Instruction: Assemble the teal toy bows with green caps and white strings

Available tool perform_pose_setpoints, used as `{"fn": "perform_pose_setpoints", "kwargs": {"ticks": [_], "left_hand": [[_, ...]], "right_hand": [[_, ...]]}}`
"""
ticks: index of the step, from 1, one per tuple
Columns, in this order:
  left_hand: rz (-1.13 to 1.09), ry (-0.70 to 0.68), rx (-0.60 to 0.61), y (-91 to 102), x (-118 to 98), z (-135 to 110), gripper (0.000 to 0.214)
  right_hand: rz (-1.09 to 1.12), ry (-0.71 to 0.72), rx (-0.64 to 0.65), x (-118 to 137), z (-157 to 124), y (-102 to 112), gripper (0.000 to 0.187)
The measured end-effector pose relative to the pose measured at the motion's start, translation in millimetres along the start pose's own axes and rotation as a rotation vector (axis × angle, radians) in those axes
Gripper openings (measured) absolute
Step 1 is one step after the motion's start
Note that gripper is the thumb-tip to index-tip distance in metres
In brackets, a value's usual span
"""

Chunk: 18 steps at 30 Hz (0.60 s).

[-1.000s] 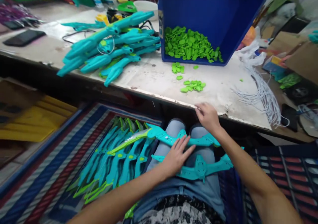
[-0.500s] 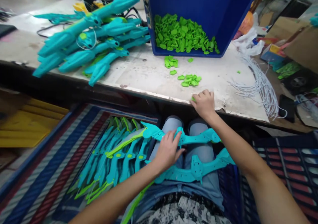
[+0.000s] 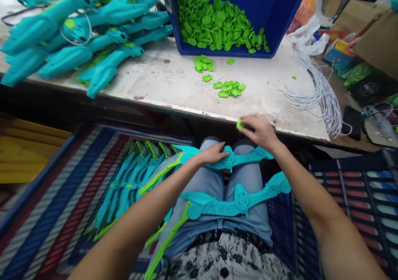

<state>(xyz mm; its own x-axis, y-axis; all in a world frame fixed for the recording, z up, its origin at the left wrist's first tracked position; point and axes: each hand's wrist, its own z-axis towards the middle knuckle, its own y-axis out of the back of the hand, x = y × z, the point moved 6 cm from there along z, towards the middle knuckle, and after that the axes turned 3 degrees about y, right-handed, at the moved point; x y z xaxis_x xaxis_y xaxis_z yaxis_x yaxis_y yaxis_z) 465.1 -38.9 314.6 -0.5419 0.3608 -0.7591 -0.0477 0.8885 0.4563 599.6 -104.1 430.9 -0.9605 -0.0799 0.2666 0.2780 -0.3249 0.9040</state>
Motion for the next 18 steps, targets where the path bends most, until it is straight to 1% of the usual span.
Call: {"fn": "perform_pose_setpoints", "kwargs": {"ticks": [2,4,6,7,10,14,16,18], "left_hand": [[-0.226,0.034,0.119,3.8,7.4,5.6,0.043],[-0.502,0.093,0.240,0.5,12.7,8.3,0.034],[-0.678,0.155,0.288,-3.8,15.9,9.8,0.031],[-0.724,0.181,0.285,-5.2,17.0,10.4,0.030],[-0.758,0.203,0.260,-6.0,16.8,10.6,0.034],[-0.677,0.100,0.286,-5.4,7.8,7.2,0.045],[-0.626,0.055,0.250,-5.0,5.5,6.6,0.048],[-0.602,0.050,0.198,-6.0,6.9,7.4,0.049]], "right_hand": [[0.052,0.097,0.022,27.7,-27.9,-14.7,0.020],[0.052,0.149,0.050,48.1,-53.5,-34.7,0.018],[0.040,0.157,0.047,57.8,-70.2,-53.0,0.018],[0.039,0.150,0.035,59.2,-74.7,-60.1,0.019],[0.062,0.101,-0.007,56.7,-79.3,-71.9,0.020],[0.178,-0.017,-0.028,53.5,-82.5,-76.3,0.018],[0.268,-0.146,-0.047,50.5,-84.2,-78.2,0.015],[0.342,-0.325,-0.050,44.3,-84.3,-82.6,0.014]]}}
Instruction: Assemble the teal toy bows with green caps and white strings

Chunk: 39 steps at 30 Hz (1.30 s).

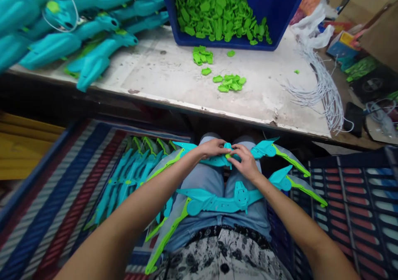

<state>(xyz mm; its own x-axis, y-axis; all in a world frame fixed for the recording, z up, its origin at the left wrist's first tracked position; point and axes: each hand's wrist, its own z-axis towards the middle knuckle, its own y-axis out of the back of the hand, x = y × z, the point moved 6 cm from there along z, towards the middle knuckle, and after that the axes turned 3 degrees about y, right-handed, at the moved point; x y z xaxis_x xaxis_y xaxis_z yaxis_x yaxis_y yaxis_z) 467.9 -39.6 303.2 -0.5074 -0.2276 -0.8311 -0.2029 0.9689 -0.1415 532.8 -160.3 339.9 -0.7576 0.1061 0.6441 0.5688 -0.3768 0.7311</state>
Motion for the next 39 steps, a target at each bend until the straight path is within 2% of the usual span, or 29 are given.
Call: {"fn": "perform_pose_setpoints", "kwargs": {"ticks": [2,5,7,9,10,12,14,15,16,19,20,22,24,29,32,34,35,37,39], "left_hand": [[0.018,0.010,-0.043,0.7,4.0,2.1,0.049],[0.065,0.042,-0.099,4.6,9.3,5.3,0.043],[0.111,0.036,-0.114,7.0,9.5,6.4,0.038],[0.183,-0.013,-0.135,7.4,6.9,5.0,0.032],[0.233,-0.057,-0.172,7.2,4.7,2.5,0.032],[0.368,-0.185,-0.319,4.8,-1.0,-7.9,0.037],[0.562,-0.333,-0.486,-5.1,-5.2,-25.0,0.035],[0.673,-0.393,-0.537,-13.7,-5.2,-33.8,0.035],[0.787,-0.434,-0.552,-23.7,-3.1,-40.9,0.040],[1.066,-0.433,-0.461,-47.3,9.7,-49.7,0.074],[1.126,-0.403,-0.429,-49.5,12.9,-49.4,0.078],[1.184,-0.346,-0.393,-45.4,12.4,-46.8,0.071],[1.158,-0.335,-0.352,-35.5,2.0,-43.4,0.059],[0.976,-0.295,-0.154,-5.3,-33.7,-30.4,0.035],[0.860,-0.192,0.052,2.9,-38.9,-16.1,0.032],[0.747,-0.128,0.123,5.8,-37.2,-6.5,0.034],[0.696,-0.107,0.127,7.4,-35.9,-2.1,0.035],[0.612,-0.072,0.132,8.9,-32.0,4.9,0.036],[0.553,-0.055,0.168,7.9,-28.4,8.7,0.036]], "right_hand": [[0.026,-0.178,0.026,-7.7,4.5,-4.1,0.029],[0.002,-0.357,0.188,-14.0,13.7,-10.0,0.060],[-0.062,-0.367,0.319,-11.3,21.5,-8.3,0.068],[-0.143,-0.274,0.395,-2.0,35.5,0.1,0.055],[-0.179,-0.202,0.375,4.4,47.0,7.9,0.042],[-0.253,-0.065,0.207,17.3,80.1,29.8,0.021],[-0.358,0.024,-0.023,26.5,121.2,51.4,0.024],[-0.420,0.047,-0.094,28.4,142.7,57.2,0.025],[-0.475,0.053,-0.112,28.1,163.8,58.5,0.024],[-0.554,0.017,-0.053,20.5,211.9,50.8,0.021],[-0.558,0.011,-0.037,18.8,220.0,48.0,0.020],[-0.549,0.009,-0.031,17.5,223.8,46.3,0.020],[-0.485,-0.055,-0.027,13.0,214.9,50.5,0.020],[-0.192,-0.436,0.013,-16.1,172.7,77.0,0.023],[-0.306,-0.503,0.013,-24.3,155.6,96.0,0.020],[-0.432,-0.428,-0.025,-24.5,151.2,105.3,0.018],[-0.468,-0.336,-0.057,-22.6,151.3,107.7,0.018],[-0.457,-0.070,-0.088,-16.5,153.5,105.8,0.019],[-0.394,0.155,-0.053,-12.3,154.3,98.9,0.021]]}}
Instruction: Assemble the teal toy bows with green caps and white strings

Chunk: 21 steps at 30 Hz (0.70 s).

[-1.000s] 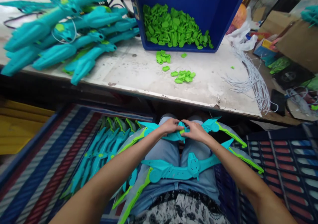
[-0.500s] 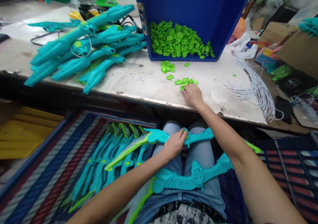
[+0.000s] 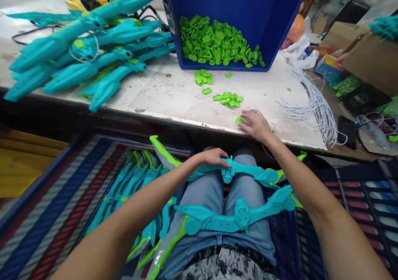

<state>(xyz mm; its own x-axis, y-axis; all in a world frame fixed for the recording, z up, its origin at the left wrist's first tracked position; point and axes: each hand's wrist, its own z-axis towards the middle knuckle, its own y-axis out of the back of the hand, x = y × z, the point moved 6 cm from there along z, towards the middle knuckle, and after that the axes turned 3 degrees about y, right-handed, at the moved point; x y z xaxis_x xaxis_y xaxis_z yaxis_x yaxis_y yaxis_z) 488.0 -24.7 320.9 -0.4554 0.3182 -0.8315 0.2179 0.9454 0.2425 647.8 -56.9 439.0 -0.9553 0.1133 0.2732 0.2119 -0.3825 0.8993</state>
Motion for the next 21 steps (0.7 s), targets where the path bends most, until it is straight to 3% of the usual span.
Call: {"fn": "perform_pose_setpoints", "kwargs": {"ticks": [5,10,13,21], "left_hand": [[-0.014,-0.045,0.028,3.0,-0.1,2.2,0.041],[-0.060,-0.053,0.046,4.4,4.6,6.3,0.043],[-0.182,-0.038,0.100,-1.4,8.7,9.9,0.048],[-0.059,-0.091,0.117,-5.6,3.1,6.3,0.053]], "right_hand": [[0.059,0.076,-0.002,21.2,-24.1,-4.3,0.018],[0.111,0.231,0.091,81.9,-110.9,-23.7,0.022],[0.065,0.201,0.113,93.0,-150.2,-43.9,0.021],[0.034,0.087,0.078,95.1,-166.4,-60.7,0.022]]}}
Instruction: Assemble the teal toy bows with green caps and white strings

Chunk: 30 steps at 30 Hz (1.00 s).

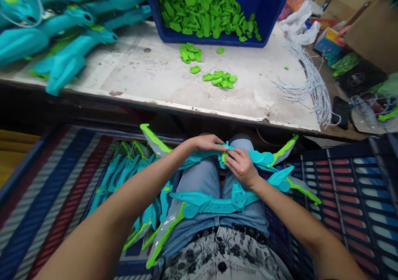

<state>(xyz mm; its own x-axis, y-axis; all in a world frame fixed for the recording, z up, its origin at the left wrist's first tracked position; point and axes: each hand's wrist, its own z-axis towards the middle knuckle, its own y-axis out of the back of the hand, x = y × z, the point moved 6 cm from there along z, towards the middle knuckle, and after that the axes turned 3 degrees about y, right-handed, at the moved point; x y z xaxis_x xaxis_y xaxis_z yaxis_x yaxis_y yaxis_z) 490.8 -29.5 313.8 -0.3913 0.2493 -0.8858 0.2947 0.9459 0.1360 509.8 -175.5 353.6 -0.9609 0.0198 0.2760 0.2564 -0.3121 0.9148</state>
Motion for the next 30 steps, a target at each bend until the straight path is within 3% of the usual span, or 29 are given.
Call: {"fn": "perform_pose_setpoints", "kwargs": {"ticks": [4,6,9,11,14,18,22,25,27,30], "left_hand": [[0.133,0.011,-0.060,0.6,-1.3,-0.2,0.052],[0.155,0.028,-0.071,0.0,-1.2,1.5,0.051],[0.191,0.026,-0.094,-1.4,-4.3,3.6,0.050],[0.242,0.003,-0.133,-2.1,-8.6,2.9,0.051],[0.336,-0.047,-0.206,-6.4,-16.2,-4.4,0.052],[0.578,-0.098,-0.302,-23.5,-24.0,-27.0,0.044],[0.919,-0.191,-0.616,-40.4,-29.0,-49.6,0.030],[1.060,-0.215,-0.773,-58.8,-19.6,-49.1,0.040],[1.082,-0.201,-0.810,-70.4,-10.2,-40.8,0.050],[1.053,-0.153,-0.838,-80.4,-4.0,-28.6,0.062]], "right_hand": [[0.043,-0.217,-0.044,-2.4,-1.7,-0.6,0.019],[0.080,-0.359,-0.039,-9.0,0.8,-0.9,0.035],[0.080,-0.479,0.084,-15.8,7.9,-3.2,0.063],[0.034,-0.509,0.176,-16.7,11.0,-4.2,0.068],[-0.026,-0.467,0.212,-10.8,9.4,-2.0,0.068],[-0.107,-0.261,0.152,1.3,-7.2,11.0,0.067],[-0.233,-0.257,0.048,-14.1,-35.9,41.2,0.045],[-0.265,-0.277,-0.091,-31.3,-42.8,70.4,0.025],[-0.252,-0.250,-0.183,-40.1,-28.1,87.2,0.023],[-0.239,-0.188,-0.250,-52.9,29.5,99.1,0.025]]}}
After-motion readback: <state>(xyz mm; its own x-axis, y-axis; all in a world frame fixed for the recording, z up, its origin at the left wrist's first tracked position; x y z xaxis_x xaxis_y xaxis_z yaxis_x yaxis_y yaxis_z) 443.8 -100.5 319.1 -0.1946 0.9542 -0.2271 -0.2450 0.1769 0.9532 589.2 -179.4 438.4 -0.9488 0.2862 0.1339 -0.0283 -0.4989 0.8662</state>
